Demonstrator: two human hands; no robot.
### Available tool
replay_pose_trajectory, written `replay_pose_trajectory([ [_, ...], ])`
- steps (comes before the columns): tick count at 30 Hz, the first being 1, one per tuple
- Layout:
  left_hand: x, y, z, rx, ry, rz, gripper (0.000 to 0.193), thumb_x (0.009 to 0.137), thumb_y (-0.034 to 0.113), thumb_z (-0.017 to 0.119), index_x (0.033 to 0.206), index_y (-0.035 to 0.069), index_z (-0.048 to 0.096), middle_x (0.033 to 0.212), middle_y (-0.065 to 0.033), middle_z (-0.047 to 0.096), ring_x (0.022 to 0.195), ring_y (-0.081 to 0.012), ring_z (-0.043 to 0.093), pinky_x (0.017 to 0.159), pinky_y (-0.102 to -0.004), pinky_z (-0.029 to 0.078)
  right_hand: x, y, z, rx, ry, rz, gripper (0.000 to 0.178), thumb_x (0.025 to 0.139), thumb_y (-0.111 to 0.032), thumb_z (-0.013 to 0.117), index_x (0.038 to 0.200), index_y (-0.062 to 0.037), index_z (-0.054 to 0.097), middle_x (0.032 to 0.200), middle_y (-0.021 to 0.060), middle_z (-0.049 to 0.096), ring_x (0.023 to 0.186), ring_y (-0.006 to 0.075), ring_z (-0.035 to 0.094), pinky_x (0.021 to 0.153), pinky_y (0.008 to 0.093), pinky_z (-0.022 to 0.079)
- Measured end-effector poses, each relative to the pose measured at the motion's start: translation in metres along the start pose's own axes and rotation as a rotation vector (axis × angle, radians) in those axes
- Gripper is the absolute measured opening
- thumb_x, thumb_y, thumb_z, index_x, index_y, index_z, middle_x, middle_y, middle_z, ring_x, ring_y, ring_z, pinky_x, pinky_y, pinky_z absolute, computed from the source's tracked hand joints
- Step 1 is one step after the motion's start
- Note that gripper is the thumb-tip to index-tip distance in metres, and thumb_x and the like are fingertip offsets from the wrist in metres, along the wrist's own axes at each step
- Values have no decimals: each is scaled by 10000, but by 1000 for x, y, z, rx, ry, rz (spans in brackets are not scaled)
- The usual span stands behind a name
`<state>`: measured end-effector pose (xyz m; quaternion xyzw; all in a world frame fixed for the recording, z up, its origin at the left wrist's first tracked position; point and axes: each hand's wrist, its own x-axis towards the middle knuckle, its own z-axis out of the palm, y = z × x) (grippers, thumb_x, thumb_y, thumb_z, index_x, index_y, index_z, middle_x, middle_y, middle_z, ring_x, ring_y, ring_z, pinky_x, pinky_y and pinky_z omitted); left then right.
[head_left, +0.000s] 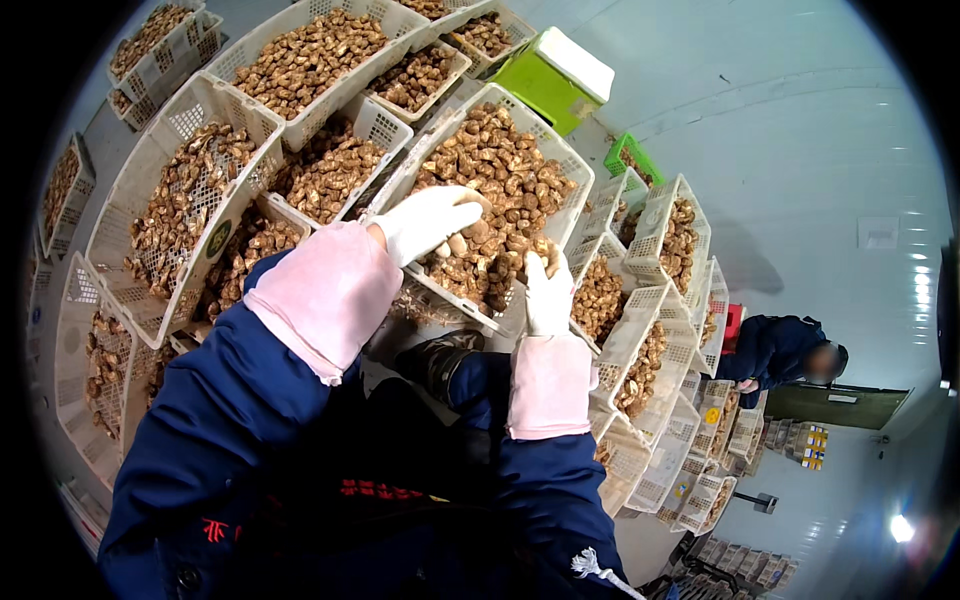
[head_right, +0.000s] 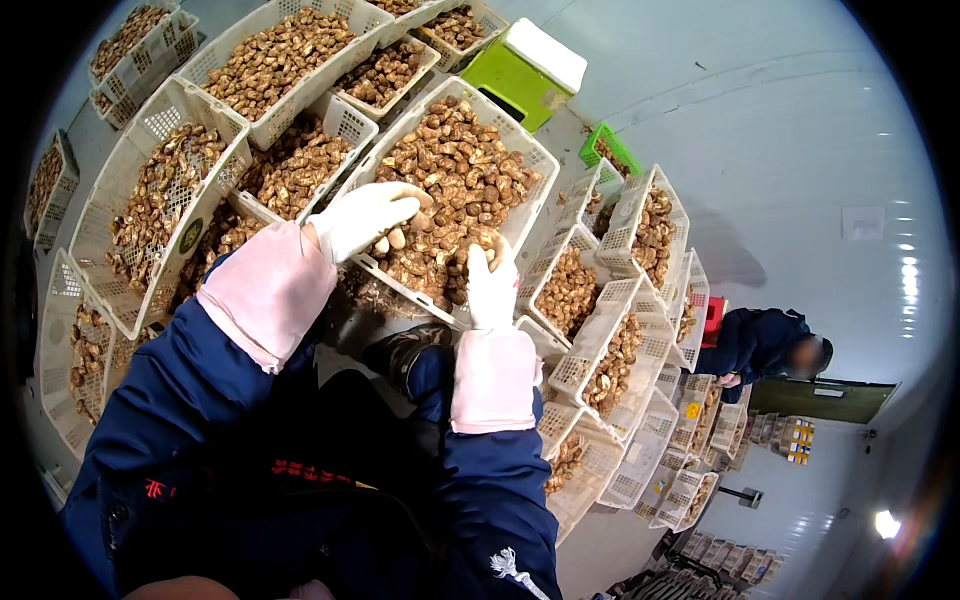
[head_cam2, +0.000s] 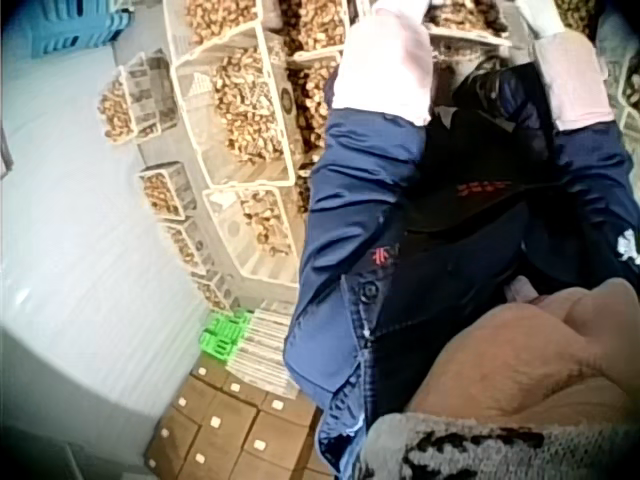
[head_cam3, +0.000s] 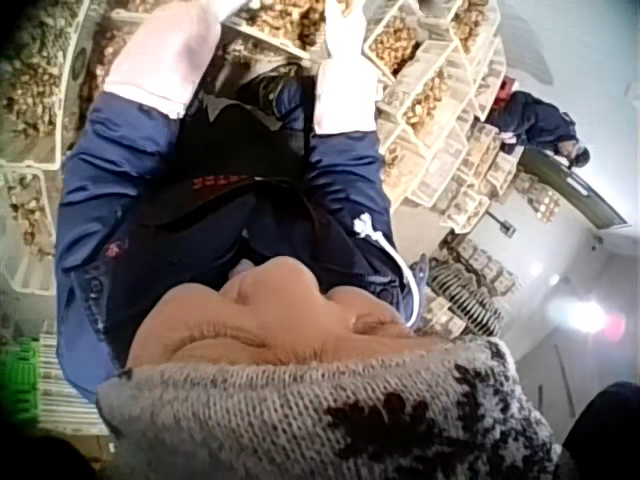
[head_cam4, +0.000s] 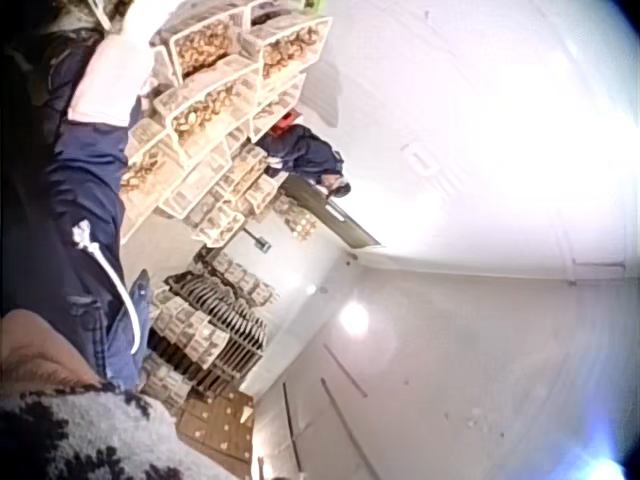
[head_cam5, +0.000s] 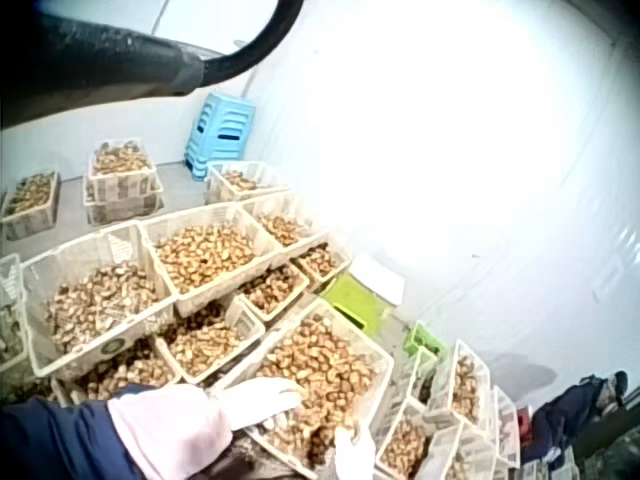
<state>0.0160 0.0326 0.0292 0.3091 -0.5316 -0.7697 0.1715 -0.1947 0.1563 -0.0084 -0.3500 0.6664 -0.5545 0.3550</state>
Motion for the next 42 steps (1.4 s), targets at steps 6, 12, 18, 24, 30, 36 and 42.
replay_pose_trajectory([
  [6, -1, 6, -3, -111, 93, 35, 419, 995, 258, 488, 1333, 12, 503, 1052, -43, 646, 704, -51, 538, 576, -188, 442, 31, 82, -45, 298, 92, 394, 292, 922, -116, 578, 1207, -78, 526, 888, 45, 618, 756, 148, 621, 621, 271, 524],
  [12, -8, 12, -10, -26, 166, 92, 393, 995, 239, 487, 1294, -10, 544, 1027, -47, 653, 698, -50, 555, 585, -184, 453, 45, 96, 3, -1042, -3, 160, 494, 828, -361, 613, 1188, -24, 575, 1129, 214, 659, 1102, 332, 625, 957, 401, 477],
  [18, 1, 20, 0, -71, 185, 86, 380, 1000, 226, 482, 1291, -12, 547, 1021, -47, 653, 697, -53, 562, 583, -185, 454, 46, 98, 25, -1529, -279, 291, 557, 874, -472, 625, 1274, -94, 542, 1240, 208, 606, 1136, 342, 610, 959, 458, 486],
  [24, 7, 13, -6, 12, 185, 146, 358, 1003, 235, 486, 1272, 13, 568, 1015, -38, 665, 688, -45, 560, 548, -172, 444, 44, 46, -44, -989, 83, 8, 492, 900, -388, 601, 1255, -56, 523, 1109, 238, 661, 1034, 407, 634, 889, 467, 494],
  [30, 10, 3, -13, -115, 266, 94, 365, 1001, 230, 489, 1301, 32, 551, 1047, -45, 656, 674, -58, 537, 537, -187, 437, -59, -11, -219, -1084, 451, 220, 545, 861, -427, 632, 1286, -99, 539, 1142, 172, 678, 1067, 334, 645, 931, 423, 487],
  [36, 9, -1, -10, -209, 226, 124, 329, 1005, 203, 501, 1274, 21, 551, 1026, -59, 655, 654, -65, 538, 526, -193, 435, -267, 99, -391, -1360, 648, 833, 711, 748, -468, 738, 1275, -28, 555, 1164, 221, 664, 1134, 372, 619, 1001, 403, 471],
  [42, -9, -8, -25, -6, 292, 182, 385, 1005, 238, 526, 1313, 7, 528, 1100, -94, 661, 714, -102, 580, 577, -228, 489, -251, 143, -363, -1535, 370, 933, 1030, 678, -435, 810, 1504, -77, 309, 1400, 181, 519, 1340, 322, 455, 1132, 401, 360],
])
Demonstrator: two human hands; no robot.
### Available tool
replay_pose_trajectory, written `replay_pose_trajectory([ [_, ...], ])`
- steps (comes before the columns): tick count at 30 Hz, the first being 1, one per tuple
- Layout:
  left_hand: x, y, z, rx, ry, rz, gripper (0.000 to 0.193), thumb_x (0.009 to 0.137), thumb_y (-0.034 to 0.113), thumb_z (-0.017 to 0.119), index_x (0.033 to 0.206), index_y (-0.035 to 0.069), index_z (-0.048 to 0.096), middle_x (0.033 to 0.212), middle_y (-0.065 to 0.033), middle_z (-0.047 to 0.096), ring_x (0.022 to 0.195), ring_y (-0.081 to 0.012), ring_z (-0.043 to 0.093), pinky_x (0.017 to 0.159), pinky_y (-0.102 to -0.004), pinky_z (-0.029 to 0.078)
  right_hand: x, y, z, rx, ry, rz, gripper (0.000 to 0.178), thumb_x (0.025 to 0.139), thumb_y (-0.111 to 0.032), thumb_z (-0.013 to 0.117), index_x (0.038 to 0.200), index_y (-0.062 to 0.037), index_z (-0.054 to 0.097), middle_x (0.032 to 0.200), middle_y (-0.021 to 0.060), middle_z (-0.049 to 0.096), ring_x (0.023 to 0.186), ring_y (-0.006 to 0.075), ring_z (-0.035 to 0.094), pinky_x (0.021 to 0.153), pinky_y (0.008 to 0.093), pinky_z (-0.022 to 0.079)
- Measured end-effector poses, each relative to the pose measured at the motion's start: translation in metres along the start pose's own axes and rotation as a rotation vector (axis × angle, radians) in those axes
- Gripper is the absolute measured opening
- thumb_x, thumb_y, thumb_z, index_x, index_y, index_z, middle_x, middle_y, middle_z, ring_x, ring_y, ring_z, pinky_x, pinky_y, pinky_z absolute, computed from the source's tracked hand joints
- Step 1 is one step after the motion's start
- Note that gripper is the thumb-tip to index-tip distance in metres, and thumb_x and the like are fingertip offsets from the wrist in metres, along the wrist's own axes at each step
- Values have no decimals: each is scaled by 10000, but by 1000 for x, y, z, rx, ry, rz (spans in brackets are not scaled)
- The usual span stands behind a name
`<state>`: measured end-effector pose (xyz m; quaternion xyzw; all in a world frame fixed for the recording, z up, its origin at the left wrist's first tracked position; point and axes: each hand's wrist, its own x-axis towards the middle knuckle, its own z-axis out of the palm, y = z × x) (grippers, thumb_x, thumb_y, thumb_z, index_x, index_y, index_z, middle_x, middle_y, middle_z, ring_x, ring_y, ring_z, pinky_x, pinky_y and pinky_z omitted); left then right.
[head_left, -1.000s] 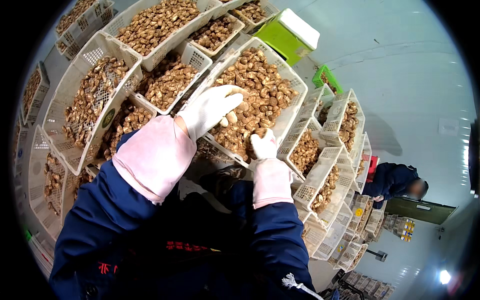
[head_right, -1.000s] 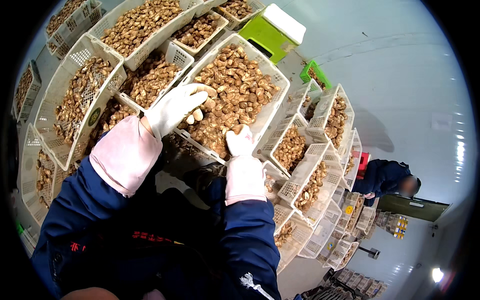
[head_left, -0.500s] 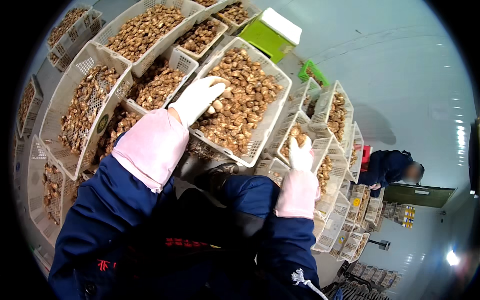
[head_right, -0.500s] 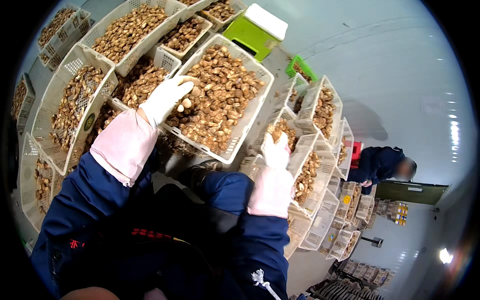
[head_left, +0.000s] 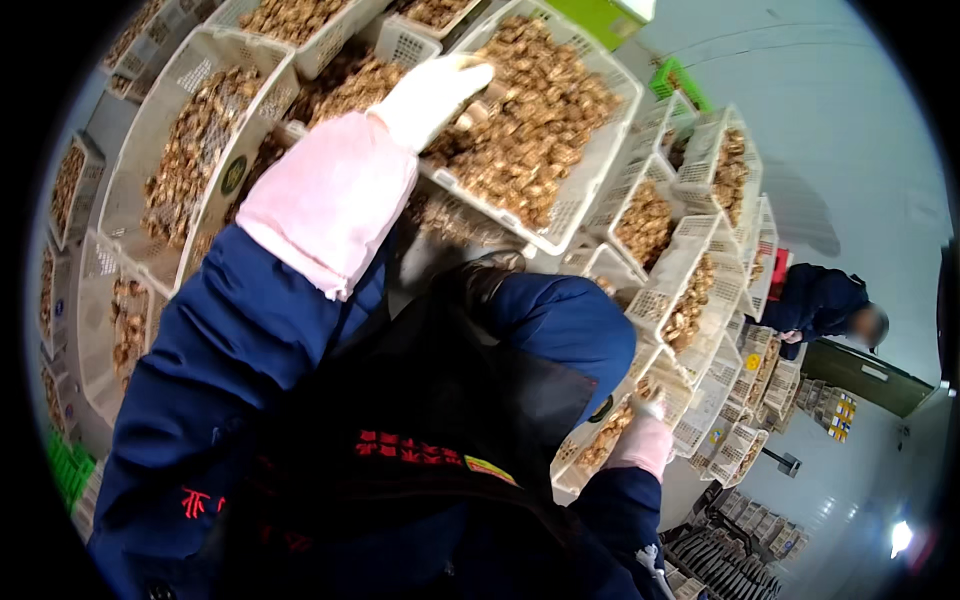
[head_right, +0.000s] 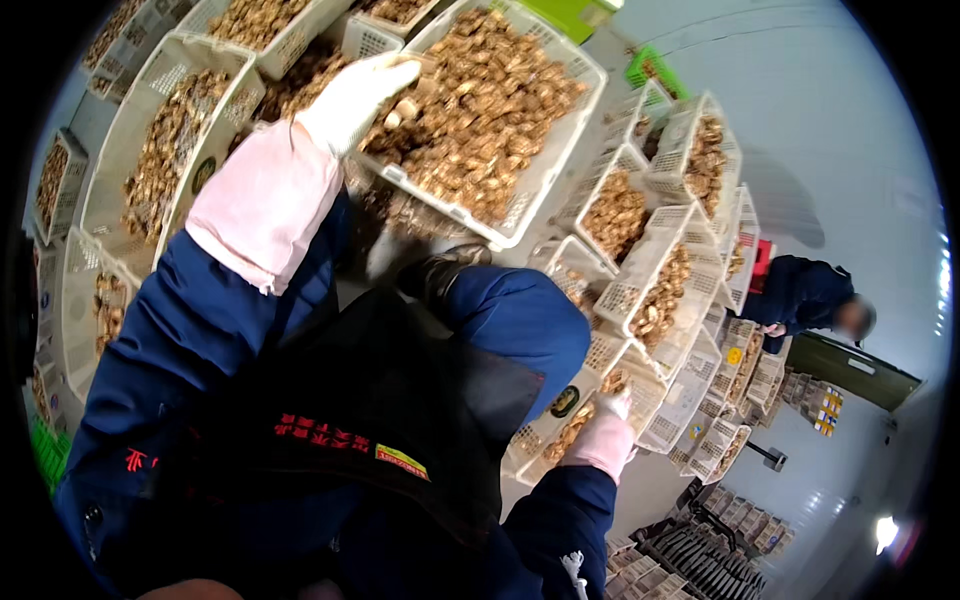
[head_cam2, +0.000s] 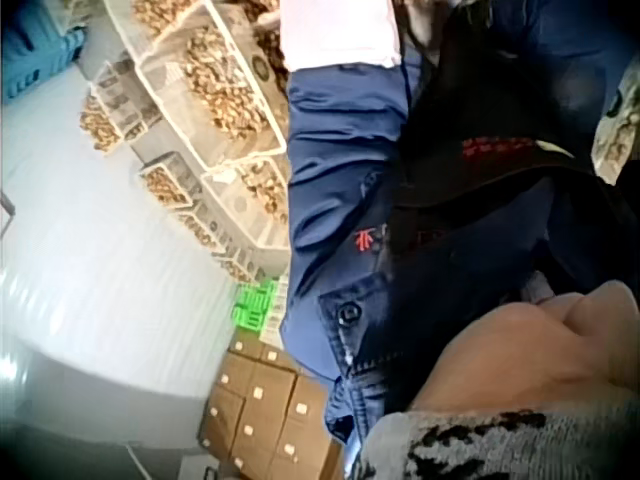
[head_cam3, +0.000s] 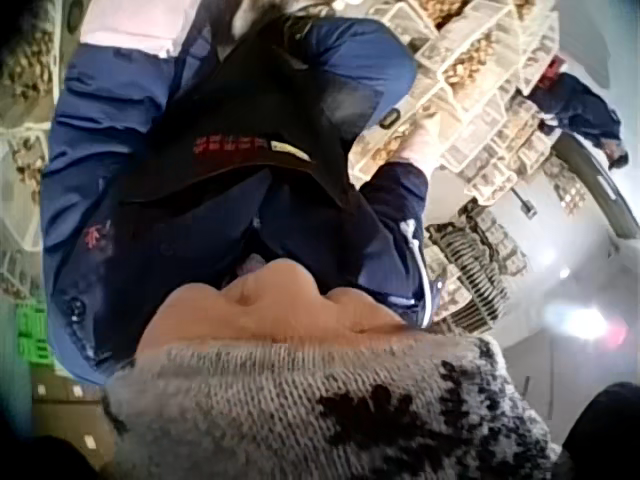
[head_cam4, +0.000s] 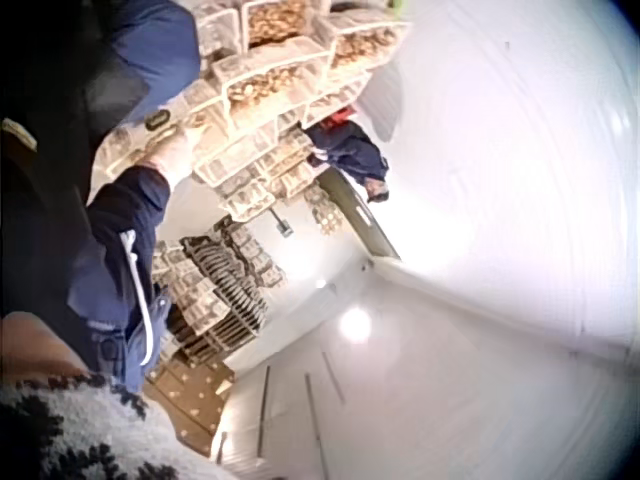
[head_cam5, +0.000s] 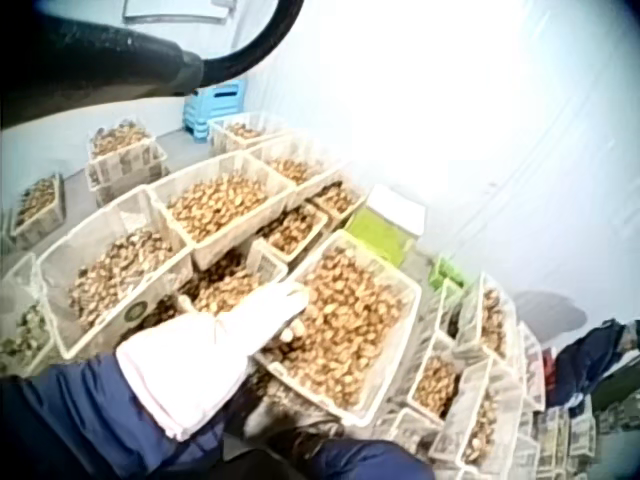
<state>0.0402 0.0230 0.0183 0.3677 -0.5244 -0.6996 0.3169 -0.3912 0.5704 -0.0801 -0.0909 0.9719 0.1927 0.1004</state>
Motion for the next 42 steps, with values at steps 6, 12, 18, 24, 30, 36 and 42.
replay_pose_trajectory([
  [6, -21, -3, 8, -155, -87, 127, 268, 993, 264, 554, 1134, 43, 608, 1018, -57, 644, 843, -105, 585, 752, -231, 453, 14, -217, -139, 904, 231, -902, 446, 939, -63, 582, 1369, 15, 492, 1309, 201, 592, 1201, 270, 585, 1036, 328, 447],
  [12, 12, 1, 17, -226, -90, 130, 331, 985, 266, 570, 1183, 0, 588, 987, -51, 647, 741, -95, 594, 612, -219, 472, -56, -411, -178, 267, 226, -1486, 393, 879, -123, 608, 1271, -144, 609, 1194, 125, 657, 1129, 296, 613, 998, 379, 473],
  [18, 21, 11, 21, -53, 8, 169, 438, 985, 271, 535, 1331, 4, 507, 1065, -118, 675, 822, -157, 654, 678, -273, 525, -93, -498, -104, 2, 332, -1733, 519, 840, -110, 596, 1345, -209, 529, 1347, 73, 536, 1241, 272, 507, 1037, 387, 434],
  [24, 25, 0, 16, -116, -18, 166, 389, 1007, 249, 545, 1306, 0, 551, 1073, -56, 653, 812, -67, 617, 613, -161, 475, -98, -482, -116, 290, 133, -1334, 218, 880, -287, 642, 1037, -142, 684, 1099, 93, 649, 1019, 323, 619, 884, 409, 499],
  [30, 18, 17, 24, -117, -18, 95, 412, 1000, 265, 533, 1306, -10, 545, 1088, -79, 658, 754, -58, 562, 592, -169, 451, -80, -427, -125, 1181, -490, -1002, 377, 916, -51, 622, 1276, 48, 566, 1202, 142, 665, 1083, 195, 643, 966, 280, 486],
  [36, 20, 5, 26, 195, -179, 77, 408, 944, 231, 563, 1284, 5, 570, 1050, -55, 649, 715, -67, 543, 598, -219, 463, -133, -392, -166, 1650, -751, -766, 424, 959, -92, 602, 1335, 69, 492, 1192, 157, 624, 1005, 223, 645, 839, 332, 580],
  [42, 13, -15, 39, 668, -312, 178, 403, 879, 268, 653, 1224, 60, 630, 1164, -128, 671, 1095, -235, 623, 955, -334, 478, -185, -401, -194, 1863, -931, -838, 479, 990, -186, 584, 1397, 23, 439, 1138, 106, 634, 956, 158, 635, 838, 244, 530],
])
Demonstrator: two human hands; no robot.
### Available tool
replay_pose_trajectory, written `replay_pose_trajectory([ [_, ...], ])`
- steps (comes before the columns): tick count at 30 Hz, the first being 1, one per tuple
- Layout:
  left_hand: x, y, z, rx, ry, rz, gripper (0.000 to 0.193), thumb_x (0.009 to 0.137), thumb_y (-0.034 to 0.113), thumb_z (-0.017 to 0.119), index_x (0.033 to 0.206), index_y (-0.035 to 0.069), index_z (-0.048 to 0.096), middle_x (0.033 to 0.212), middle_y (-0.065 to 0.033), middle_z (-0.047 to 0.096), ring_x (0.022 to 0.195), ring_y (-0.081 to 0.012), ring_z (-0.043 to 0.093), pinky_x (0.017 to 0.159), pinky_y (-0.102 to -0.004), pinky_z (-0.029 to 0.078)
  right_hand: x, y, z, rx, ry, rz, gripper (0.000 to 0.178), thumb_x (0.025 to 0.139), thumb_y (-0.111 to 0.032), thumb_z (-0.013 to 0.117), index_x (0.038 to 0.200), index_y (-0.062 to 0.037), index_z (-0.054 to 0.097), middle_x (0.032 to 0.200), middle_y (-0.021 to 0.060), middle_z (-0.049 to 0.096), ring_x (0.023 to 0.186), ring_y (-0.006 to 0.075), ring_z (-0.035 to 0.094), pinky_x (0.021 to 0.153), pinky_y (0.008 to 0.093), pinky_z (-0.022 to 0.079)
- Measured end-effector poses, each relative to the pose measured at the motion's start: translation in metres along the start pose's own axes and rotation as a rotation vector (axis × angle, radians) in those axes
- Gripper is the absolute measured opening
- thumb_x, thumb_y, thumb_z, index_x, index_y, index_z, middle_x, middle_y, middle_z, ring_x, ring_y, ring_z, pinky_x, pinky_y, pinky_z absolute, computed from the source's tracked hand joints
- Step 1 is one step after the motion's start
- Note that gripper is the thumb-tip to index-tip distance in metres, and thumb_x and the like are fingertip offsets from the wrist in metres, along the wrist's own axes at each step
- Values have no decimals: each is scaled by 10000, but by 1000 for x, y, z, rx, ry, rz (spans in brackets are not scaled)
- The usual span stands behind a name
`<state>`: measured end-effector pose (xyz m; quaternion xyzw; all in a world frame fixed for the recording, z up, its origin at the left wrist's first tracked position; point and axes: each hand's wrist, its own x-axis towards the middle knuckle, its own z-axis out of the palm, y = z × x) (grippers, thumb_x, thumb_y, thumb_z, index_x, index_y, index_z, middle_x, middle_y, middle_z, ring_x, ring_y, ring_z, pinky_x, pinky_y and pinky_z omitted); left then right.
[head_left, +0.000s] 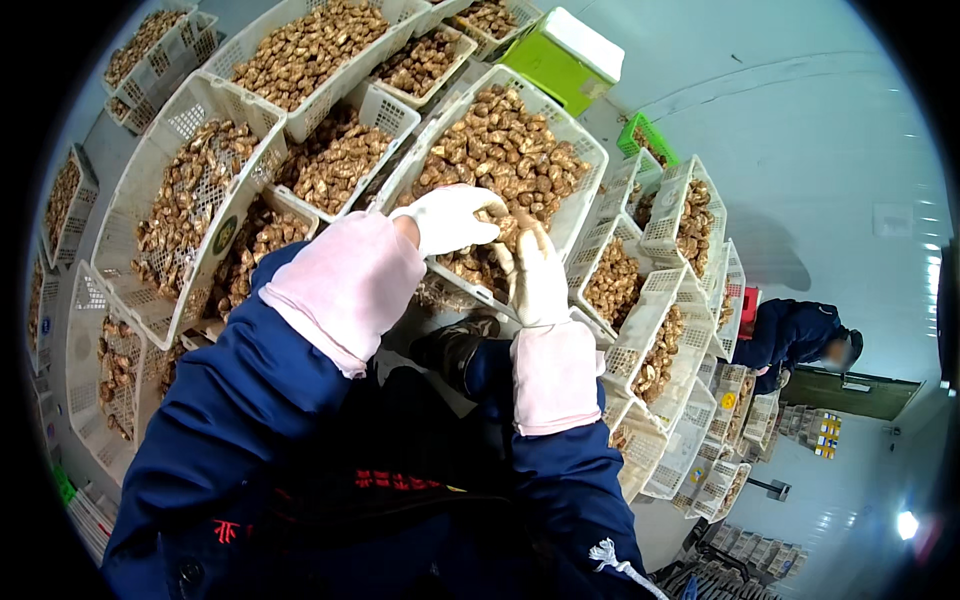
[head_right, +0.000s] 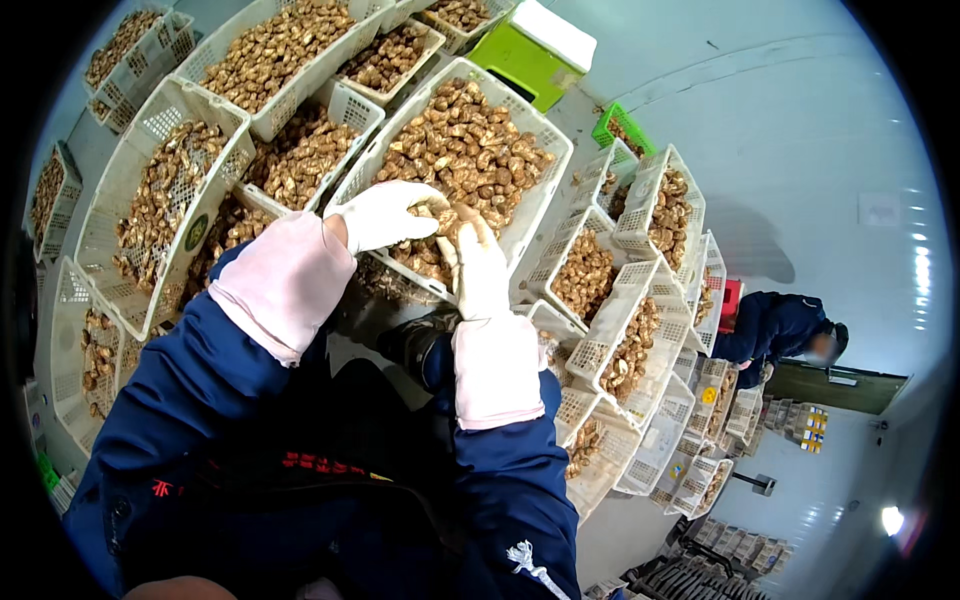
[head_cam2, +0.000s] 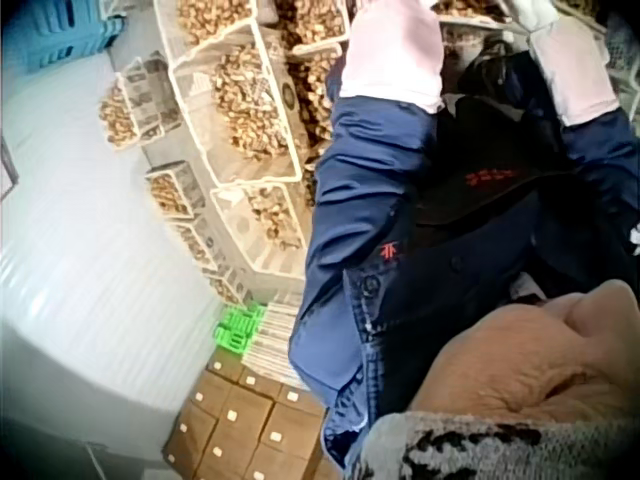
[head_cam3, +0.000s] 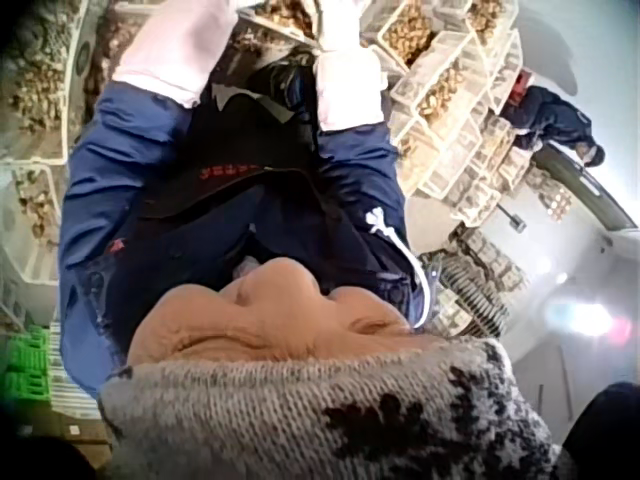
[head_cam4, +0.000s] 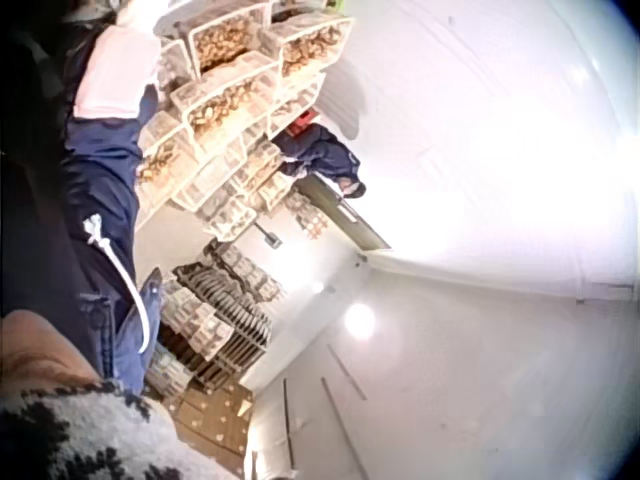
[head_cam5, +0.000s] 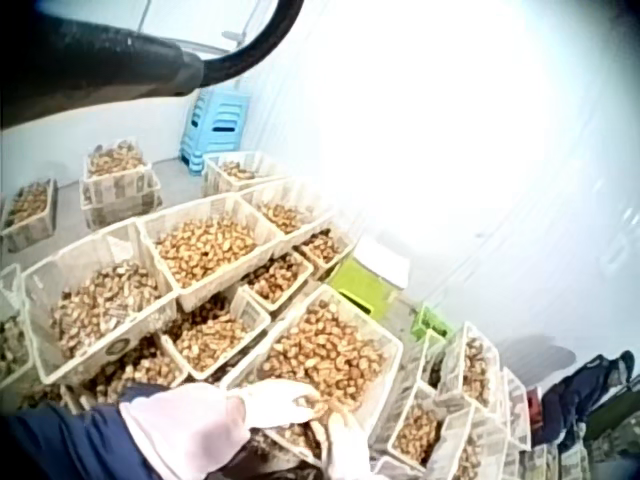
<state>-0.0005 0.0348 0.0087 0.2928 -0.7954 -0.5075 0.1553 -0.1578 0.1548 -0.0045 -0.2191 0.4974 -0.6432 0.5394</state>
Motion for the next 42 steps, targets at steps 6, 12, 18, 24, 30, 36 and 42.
replay_pose_trajectory([
  [6, 4, 15, -9, -284, -106, -4, 342, 931, 188, 603, 1233, 29, 620, 1039, -68, 683, 865, -121, 625, 775, -273, 517, -22, -44, -28, -912, 94, -122, 438, 960, -113, 562, 1366, 34, 489, 1146, 111, 656, 998, 180, 619, 897, 296, 495],
  [12, -1, 6, -21, -493, 179, -104, 342, 970, 196, 554, 1274, 46, 593, 1002, -27, 673, 661, -68, 545, 595, -221, 459, -124, -100, -229, -870, 632, -374, 451, 980, -96, 528, 1412, 0, 443, 1288, 103, 601, 1114, 207, 595, 955, 302, 478],
  [18, -1, 14, -27, -903, 380, -247, 326, 1002, 189, 518, 1295, 51, 555, 992, -12, 636, 621, -41, 503, 504, -167, 399, -309, -52, -390, -1656, 1104, 633, 721, 853, -348, 654, 1452, -39, 400, 1367, 242, 532, 1260, 397, 515, 1055, 426, 426],
  [24, 4, 28, -29, -1024, 478, -184, 332, 1010, 208, 513, 1299, 48, 544, 969, -16, 618, 639, -29, 502, 521, -155, 401, -163, -102, -335, -984, 689, -53, 471, 958, -114, 551, 1407, -7, 454, 1370, 186, 546, 1264, 261, 528, 1064, 348, 418],
  [30, 5, 21, -30, -991, 501, -166, 348, 1011, 231, 520, 1293, 28, 541, 971, -12, 616, 651, -20, 511, 535, -153, 408, 57, -36, -132, -1746, -119, -270, 420, 881, -124, 621, 1298, -88, 579, 1205, 174, 637, 1135, 310, 602, 971, 387, 480],
  [36, 6, 30, -39, -988, 437, -249, 356, 1019, 209, 505, 1306, -1, 526, 1001, -48, 633, 643, -21, 523, 545, -156, 415, 133, 43, -111, -2202, 61, 37, 318, 921, -222, 544, 1229, -150, 576, 1210, 137, 611, 1094, 303, 619, 918, 423, 501],
  [42, 8, 29, -40, -973, 448, -170, 339, 1020, 175, 494, 1298, -18, 521, 1012, -75, 642, 644, -33, 547, 539, -154, 426, 123, 10, -120, -1956, 156, 99, 337, 931, -298, 565, 1227, -136, 585, 1174, 157, 644, 1079, 308, 635, 889, 441, 516],
])
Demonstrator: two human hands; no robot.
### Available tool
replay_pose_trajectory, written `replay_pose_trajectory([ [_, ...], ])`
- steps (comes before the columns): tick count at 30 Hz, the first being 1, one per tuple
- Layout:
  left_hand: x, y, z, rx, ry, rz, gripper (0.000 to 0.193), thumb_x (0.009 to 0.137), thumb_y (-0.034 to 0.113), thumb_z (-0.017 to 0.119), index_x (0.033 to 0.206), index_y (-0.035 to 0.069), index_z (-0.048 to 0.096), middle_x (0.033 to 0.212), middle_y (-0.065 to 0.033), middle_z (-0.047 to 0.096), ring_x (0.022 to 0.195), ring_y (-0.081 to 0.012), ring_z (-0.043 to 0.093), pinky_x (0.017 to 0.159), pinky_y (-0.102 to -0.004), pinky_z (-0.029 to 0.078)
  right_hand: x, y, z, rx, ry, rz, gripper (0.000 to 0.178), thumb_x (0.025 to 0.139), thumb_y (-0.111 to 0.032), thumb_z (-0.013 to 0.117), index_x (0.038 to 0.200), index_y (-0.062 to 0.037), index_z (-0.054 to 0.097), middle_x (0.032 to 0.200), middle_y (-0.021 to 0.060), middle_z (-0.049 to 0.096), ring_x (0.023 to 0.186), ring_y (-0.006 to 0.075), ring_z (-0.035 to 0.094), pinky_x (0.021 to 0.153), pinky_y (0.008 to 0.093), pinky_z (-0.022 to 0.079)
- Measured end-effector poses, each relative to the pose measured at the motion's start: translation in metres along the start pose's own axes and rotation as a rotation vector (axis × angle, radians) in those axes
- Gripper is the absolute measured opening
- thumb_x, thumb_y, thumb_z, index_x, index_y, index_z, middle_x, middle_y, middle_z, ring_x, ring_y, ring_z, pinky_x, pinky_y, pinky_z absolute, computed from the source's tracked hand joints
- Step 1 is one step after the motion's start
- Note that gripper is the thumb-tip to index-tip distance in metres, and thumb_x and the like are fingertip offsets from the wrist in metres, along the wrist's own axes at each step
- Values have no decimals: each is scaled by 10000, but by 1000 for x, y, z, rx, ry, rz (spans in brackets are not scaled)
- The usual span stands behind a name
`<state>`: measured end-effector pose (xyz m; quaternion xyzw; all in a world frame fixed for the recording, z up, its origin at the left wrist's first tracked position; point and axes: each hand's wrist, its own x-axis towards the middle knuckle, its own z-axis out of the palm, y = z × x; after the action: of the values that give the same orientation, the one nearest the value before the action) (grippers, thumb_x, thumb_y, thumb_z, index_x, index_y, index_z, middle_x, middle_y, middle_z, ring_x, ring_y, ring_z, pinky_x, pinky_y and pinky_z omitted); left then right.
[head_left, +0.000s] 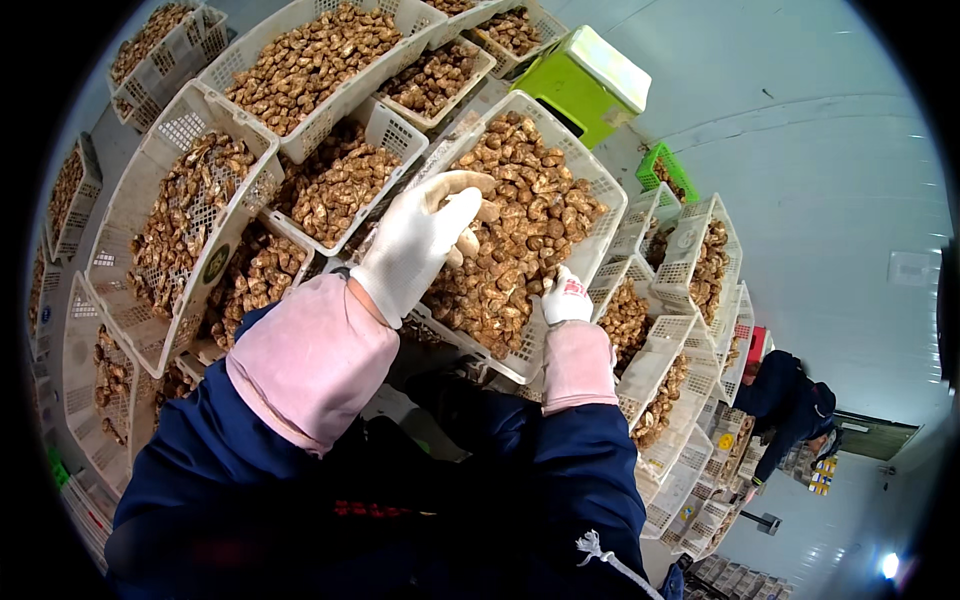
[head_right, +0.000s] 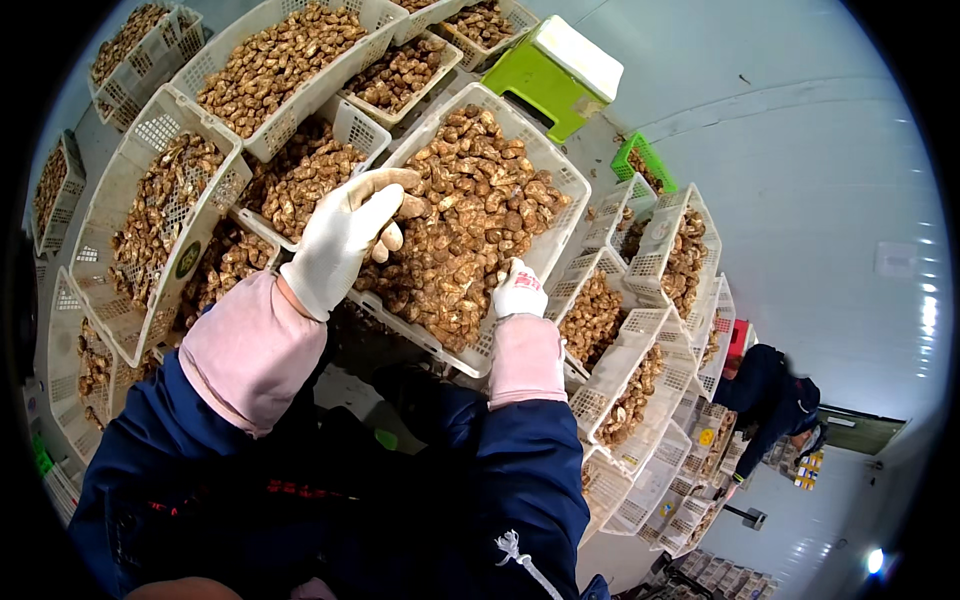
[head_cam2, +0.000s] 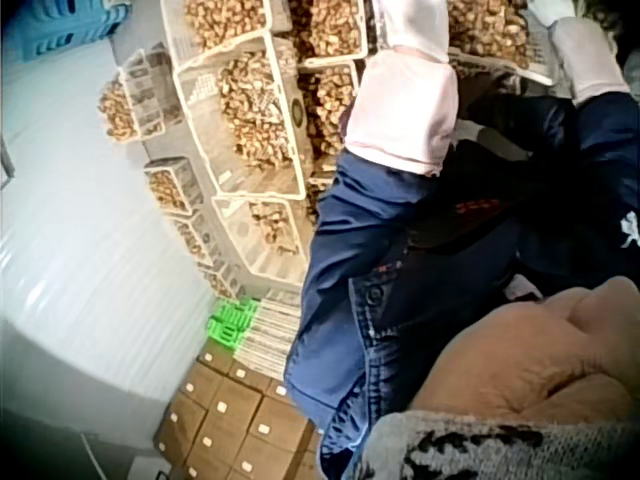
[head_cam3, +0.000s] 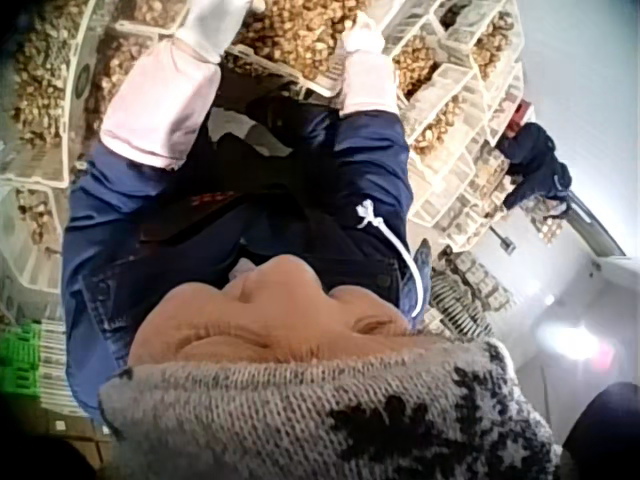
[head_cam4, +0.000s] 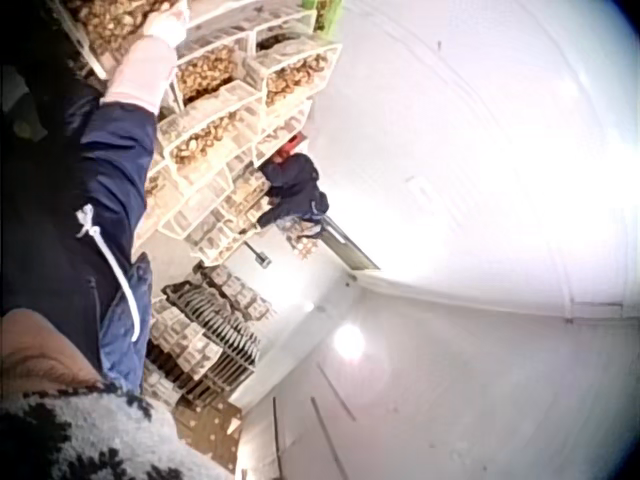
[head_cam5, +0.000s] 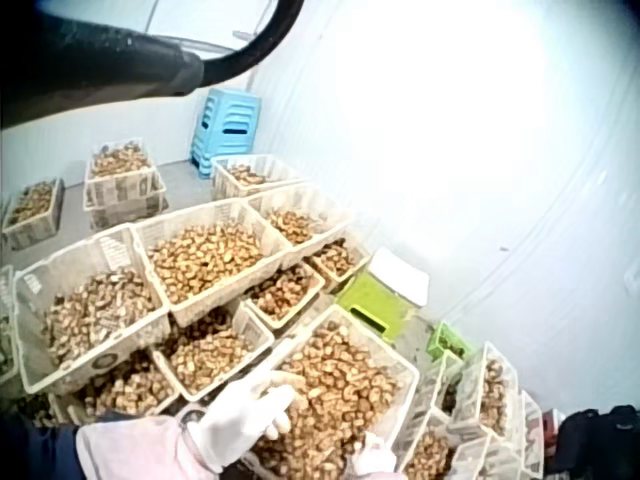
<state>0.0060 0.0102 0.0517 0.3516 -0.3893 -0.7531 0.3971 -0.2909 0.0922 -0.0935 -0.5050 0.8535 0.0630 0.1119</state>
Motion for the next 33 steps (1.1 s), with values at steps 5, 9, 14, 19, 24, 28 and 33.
replay_pose_trajectory([
  [5, 3, -5, -7, -103, -16, -65, 344, 1021, 166, 487, 1306, -26, 510, 1021, -81, 638, 645, -42, 553, 527, -158, 431, -17, -22, 9, -193, -163, -49, 388, 929, -348, 571, 1246, -125, 557, 1205, 158, 629, 1072, 330, 642, 873, 456, 529],
  [9, 5, -2, 4, -26, -30, -56, 347, 1018, 160, 490, 1312, -24, 508, 1037, -78, 629, 653, -43, 551, 536, -161, 427, -21, -23, 55, -253, -298, 104, 459, 955, -337, 502, 1370, -157, 429, 1353, 176, 516, 1109, 321, 640, 872, 486, 529],
  [14, 1, 0, -7, 6, -4, -64, 359, 1011, 168, 500, 1318, -17, 510, 1035, -69, 622, 666, -43, 546, 543, -171, 424, -33, -37, 27, -127, -215, -32, 354, 984, -338, 388, 1221, -130, 550, 1137, 205, 661, 1009, 373, 661, 872, 491, 516],
  [19, 6, -11, 8, 108, -48, 8, 363, 1005, 204, 521, 1307, 2, 536, 1010, -37, 624, 663, -42, 539, 538, -170, 419, -59, 33, -11, 282, 206, -198, 360, 993, -337, 456, 1236, -110, 592, 910, 196, 693, 799, 340, 676, 756, 435, 531],
  [24, -3, -9, -13, 120, 24, -40, 342, 1010, 216, 515, 1294, 29, 554, 984, -32, 657, 650, -41, 527, 523, -168, 408, -149, 82, -100, 857, 210, 65, 400, 1015, -315, 468, 1246, -12, 592, 973, 73, 624, 862, 144, 582, 772, 267, 472],
  [28, 4, -18, -3, 108, -21, 2, 335, 1005, 214, 522, 1287, 38, 570, 1001, -17, 651, 645, -44, 533, 511, -171, 407, -273, 236, -81, 239, 377, 594, 494, 976, -425, 473, 1310, -77, 583, 1219, 238, 629, 1156, 387, 585, 992, 426, 454],
  [33, 1, -17, 0, 88, -34, -31, 335, 1006, 216, 521, 1288, 40, 566, 1013, -19, 647, 639, -41, 528, 506, -167, 405, -369, 303, -23, -200, -205, 861, 529, 963, -495, 445, 1366, -167, 544, 1375, 204, 541, 1247, 352, 535, 1077, 431, 404],
])
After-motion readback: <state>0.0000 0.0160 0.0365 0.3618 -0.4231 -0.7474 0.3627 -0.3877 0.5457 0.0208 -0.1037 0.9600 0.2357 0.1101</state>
